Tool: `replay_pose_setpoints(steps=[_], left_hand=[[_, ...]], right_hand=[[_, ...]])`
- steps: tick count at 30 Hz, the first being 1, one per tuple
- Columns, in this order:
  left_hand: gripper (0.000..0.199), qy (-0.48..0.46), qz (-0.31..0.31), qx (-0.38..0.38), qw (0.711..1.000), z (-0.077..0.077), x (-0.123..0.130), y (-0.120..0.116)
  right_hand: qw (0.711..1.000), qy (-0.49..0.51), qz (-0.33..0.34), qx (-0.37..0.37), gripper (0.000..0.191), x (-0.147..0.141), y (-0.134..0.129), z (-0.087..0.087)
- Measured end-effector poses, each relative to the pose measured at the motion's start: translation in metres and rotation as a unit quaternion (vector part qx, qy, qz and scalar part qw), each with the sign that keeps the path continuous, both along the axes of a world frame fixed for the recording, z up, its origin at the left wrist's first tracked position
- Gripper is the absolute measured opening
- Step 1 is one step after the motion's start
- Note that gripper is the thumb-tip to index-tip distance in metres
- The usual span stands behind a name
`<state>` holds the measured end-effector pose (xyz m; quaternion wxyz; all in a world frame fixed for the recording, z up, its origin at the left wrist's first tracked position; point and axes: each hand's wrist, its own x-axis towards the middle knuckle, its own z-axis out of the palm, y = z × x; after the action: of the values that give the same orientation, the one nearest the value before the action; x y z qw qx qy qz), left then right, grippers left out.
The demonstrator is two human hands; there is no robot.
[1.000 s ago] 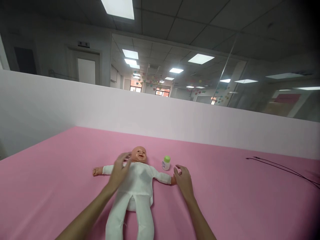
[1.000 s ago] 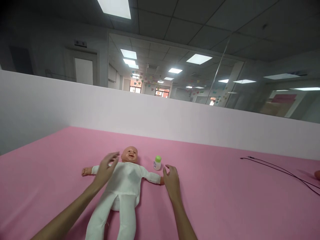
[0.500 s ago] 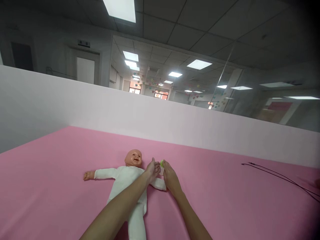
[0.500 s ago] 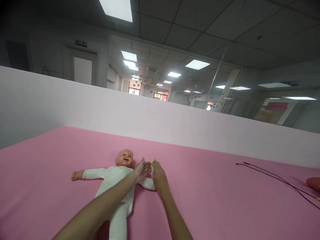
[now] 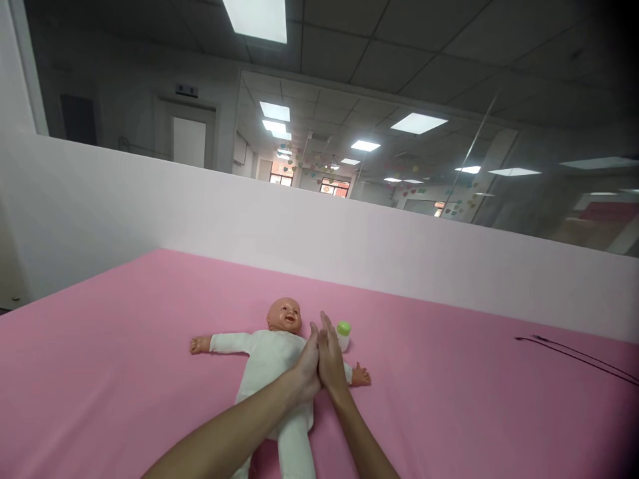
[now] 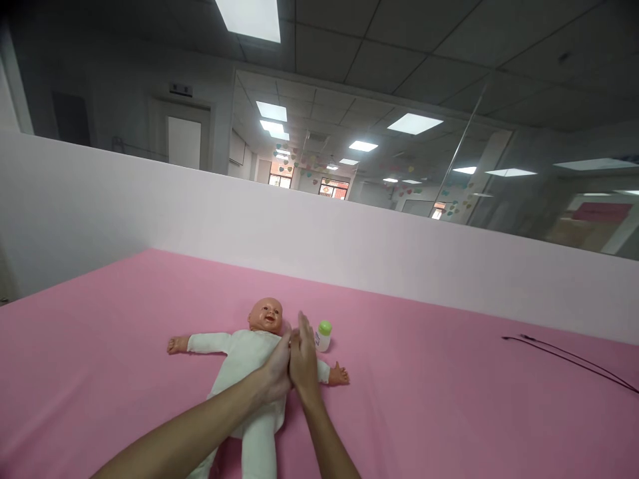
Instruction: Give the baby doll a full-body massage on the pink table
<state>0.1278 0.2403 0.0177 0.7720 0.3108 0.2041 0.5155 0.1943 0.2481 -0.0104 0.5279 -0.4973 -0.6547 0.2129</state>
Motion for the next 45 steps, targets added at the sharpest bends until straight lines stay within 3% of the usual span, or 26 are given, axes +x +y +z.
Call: replay_pose_setpoints(steps=[2,7,10,14,16,19,21,24,25,28,32,36,39,41,42,45], left_hand=[[0.069,-0.014,0.002,0.006,1.0,0.005,-0.019,-0.011],[0.075,-0.001,0.066,0.001,0.998,0.014,-0.054,-0.028],[0.065,0.001,0.032,-0.012,0.999,0.015,-0.06,-0.038],[0.082,-0.007,0.036,0.014,0.999,0.016,-0.058,-0.045],[0.086,0.002,0.03,0.016,0.999,0.016,-0.059,-0.049],[0.095,0.04,-0.005,0.068,0.997,0.016,-0.073,-0.054],[0.093,0.131,0.046,0.152,0.979,0.015,-0.092,-0.054],[0.082,0.338,0.192,0.227,0.893,0.003,-0.123,-0.047],[0.081,0.398,0.21,0.229,0.863,-0.005,-0.131,-0.044],[0.081,0.541,0.166,0.249,0.786,-0.037,-0.146,-0.032],[0.077,0.69,0.172,0.267,0.65,-0.071,-0.16,-0.022],[0.072,0.779,0.217,0.274,0.52,-0.082,-0.188,-0.02],[0.071,0.807,0.26,0.257,0.465,-0.083,-0.205,-0.023],[0.069,0.804,0.276,0.251,0.463,-0.078,-0.205,-0.025],[0.069,0.791,0.276,0.261,0.48,-0.073,-0.201,-0.027],[0.07,0.715,0.224,0.309,0.585,-0.059,-0.179,-0.029]], right_hand=[[1.0,0.004,0.001,-0.017,0.08,-0.013,-0.012,0.004],[0.994,-0.045,0.078,0.054,0.087,-0.046,-0.043,0.01],[0.997,-0.04,0.056,0.027,0.076,-0.054,-0.047,0.017],[0.994,-0.064,0.078,0.042,0.082,-0.06,-0.054,0.021],[0.991,-0.071,0.099,0.057,0.085,-0.059,-0.055,0.024],[0.997,-0.028,0.064,-0.019,0.086,-0.043,-0.045,0.027],[0.998,-0.025,0.027,-0.06,0.088,-0.025,-0.038,0.023],[0.993,-0.087,0.012,-0.077,0.089,-0.001,-0.036,-0.001],[0.99,-0.111,0.024,-0.088,0.089,0.005,-0.037,-0.011],[0.976,-0.164,0.072,-0.126,0.087,0.015,-0.038,-0.038],[0.966,-0.246,0.044,-0.069,0.071,0.031,-0.028,-0.051],[0.933,-0.358,-0.049,-0.011,0.056,0.061,-0.017,-0.058],[0.921,-0.376,-0.098,-0.002,0.054,0.075,-0.015,-0.062],[0.931,-0.353,-0.097,-0.007,0.058,0.072,-0.017,-0.059],[0.94,-0.33,-0.088,-0.012,0.062,0.066,-0.018,-0.055],[0.967,-0.252,-0.014,-0.03,0.073,0.039,-0.02,-0.039]])
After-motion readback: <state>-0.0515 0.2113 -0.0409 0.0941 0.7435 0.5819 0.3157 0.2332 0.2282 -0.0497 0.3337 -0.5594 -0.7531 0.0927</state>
